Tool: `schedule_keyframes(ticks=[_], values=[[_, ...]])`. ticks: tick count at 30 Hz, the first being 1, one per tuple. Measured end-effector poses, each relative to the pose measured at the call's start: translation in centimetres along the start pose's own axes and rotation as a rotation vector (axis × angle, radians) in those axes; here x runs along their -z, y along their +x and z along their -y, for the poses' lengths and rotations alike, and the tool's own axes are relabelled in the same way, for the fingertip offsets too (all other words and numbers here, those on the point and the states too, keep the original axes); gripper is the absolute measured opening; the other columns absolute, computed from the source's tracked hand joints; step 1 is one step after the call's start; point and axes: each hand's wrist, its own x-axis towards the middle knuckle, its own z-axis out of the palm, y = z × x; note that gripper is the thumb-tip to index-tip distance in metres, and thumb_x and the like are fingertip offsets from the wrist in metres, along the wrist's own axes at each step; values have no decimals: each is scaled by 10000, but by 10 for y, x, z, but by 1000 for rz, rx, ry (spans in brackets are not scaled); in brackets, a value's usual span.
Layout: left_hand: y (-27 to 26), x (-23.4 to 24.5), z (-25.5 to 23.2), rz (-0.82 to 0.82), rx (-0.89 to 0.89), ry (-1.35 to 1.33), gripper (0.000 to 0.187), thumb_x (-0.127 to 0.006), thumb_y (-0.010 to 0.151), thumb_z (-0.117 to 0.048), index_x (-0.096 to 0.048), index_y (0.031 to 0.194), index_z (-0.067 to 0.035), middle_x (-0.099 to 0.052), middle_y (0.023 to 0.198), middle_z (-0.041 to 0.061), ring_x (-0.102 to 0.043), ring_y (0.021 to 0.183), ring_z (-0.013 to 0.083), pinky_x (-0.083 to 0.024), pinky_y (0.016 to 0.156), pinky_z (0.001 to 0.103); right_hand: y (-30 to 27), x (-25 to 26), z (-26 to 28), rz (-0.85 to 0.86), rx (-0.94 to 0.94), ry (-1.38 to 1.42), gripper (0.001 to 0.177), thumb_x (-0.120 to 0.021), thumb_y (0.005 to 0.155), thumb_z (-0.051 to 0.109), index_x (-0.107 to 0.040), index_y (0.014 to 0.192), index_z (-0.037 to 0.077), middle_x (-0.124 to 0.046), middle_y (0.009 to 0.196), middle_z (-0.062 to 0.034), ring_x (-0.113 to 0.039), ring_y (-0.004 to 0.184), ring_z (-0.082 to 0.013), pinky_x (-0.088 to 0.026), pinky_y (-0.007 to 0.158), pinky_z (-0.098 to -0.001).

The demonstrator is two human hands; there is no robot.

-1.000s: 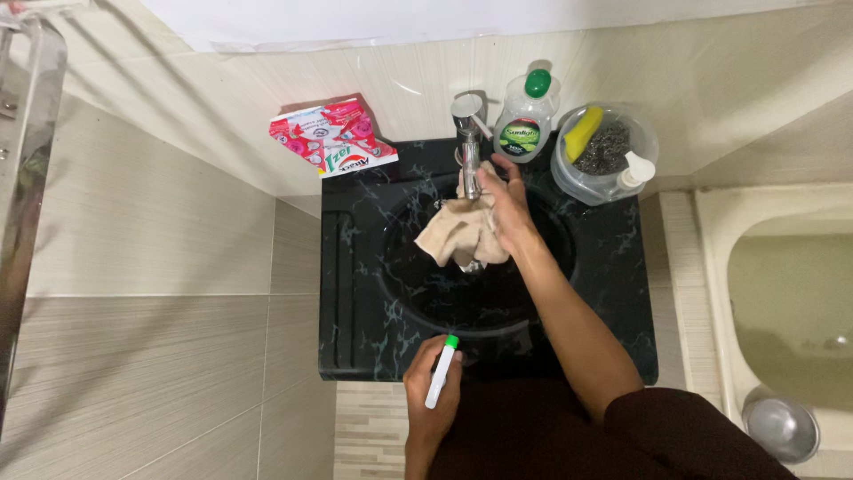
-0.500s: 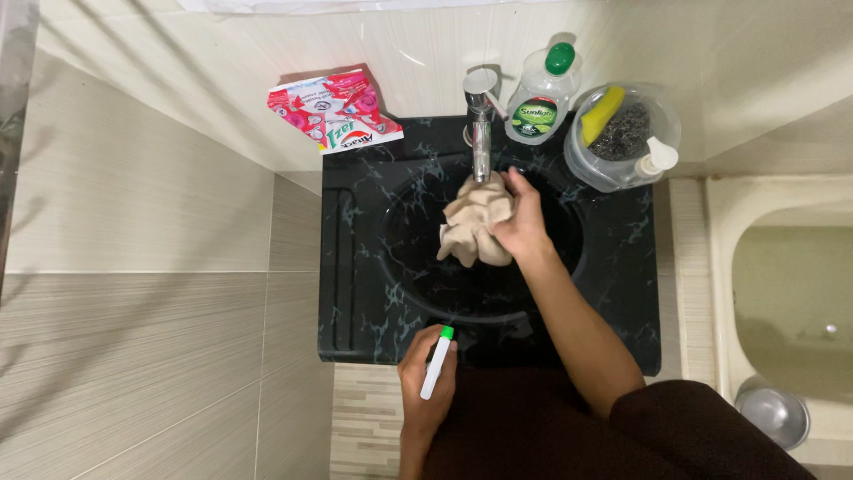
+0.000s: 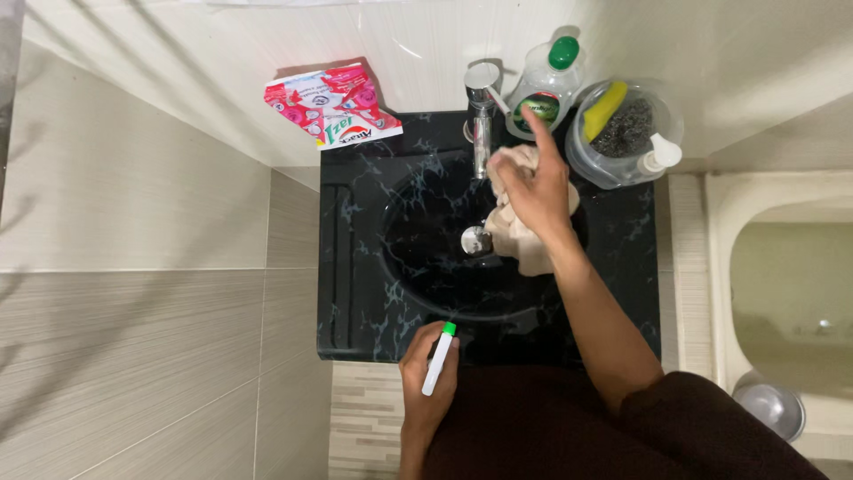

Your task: The person cleans a bathroom sink by hand using a cloth and a spray bottle, wiping the black marble surface and rinsing the cloth under running water.

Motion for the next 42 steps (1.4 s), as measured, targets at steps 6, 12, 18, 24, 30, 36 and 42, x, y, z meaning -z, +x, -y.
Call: schedule_keyframes(ticks=[6, 12, 18, 24, 30, 36, 42], values=[[3, -2, -2, -21, -11, -42, 153, -674, 922, -20, -705, 1065, 27, -758, 1051, 139, -746, 860, 213, -585, 730, 315, 18, 3, 19, 84, 44, -415, 523, -725, 956, 81, -599, 1463, 101, -755, 1073, -159, -650, 580, -110, -523, 559, -284], [1, -1, 4, -12, -43, -54, 167, -668, 919, -7, -701, 1077, 33, -751, 1070, 147, -746, 887, 225, -582, 757, 316, -17, 1, -37, -38, -158, -10, 439, -689, 945, 84, -603, 1372, 32, -747, 930, -120, -638, 690, -146, -529, 628, -284], [-4, 4, 2, -21, -61, -43, 175, -665, 914, 5, -694, 1084, 35, -749, 1095, 164, -754, 920, 251, -587, 789, 333, -18, -2, -100, -356, -696, 1119, 238, -529, 957, 190, -621, 1095, 18, -671, 969, -97, -686, 902, -240, -582, 855, -386], [-4, 2, 1, -19, -17, -37, 190, -662, 908, 2, -695, 1094, 25, -754, 1091, 162, -762, 908, 254, -596, 780, 334, -13, -75, -94, -164, -768, 1279, 372, -445, 1042, 372, -638, 1124, 64, -706, 1030, -108, -680, 965, -268, -558, 908, -423], [-3, 6, 8, -63, -28, 10, 189, -688, 904, 6, -690, 1090, 33, -747, 1100, 170, -744, 952, 277, -574, 838, 352, -85, -63, -23, 189, -434, 368, 294, -530, 1078, 201, -673, 1242, 3, -712, 1072, -79, -651, 985, -124, -535, 898, -285], [-6, 16, 16, -101, -12, -52, 216, -669, 904, 15, -687, 1118, 28, -735, 1134, 178, -739, 990, 283, -572, 862, 348, -113, 40, 39, 426, -299, -517, 508, -624, 930, 457, -640, 1334, 148, -746, 1134, -125, -738, 998, -209, -587, 905, -326], [-7, 17, 18, -107, 20, -47, 207, -670, 911, 10, -691, 1116, 22, -733, 1142, 165, -738, 991, 274, -570, 860, 338, -131, 21, -42, 565, -105, -780, 668, -576, 905, 581, -568, 1456, 204, -301, 1561, -382, -275, 1409, -523, -255, 1068, -721]])
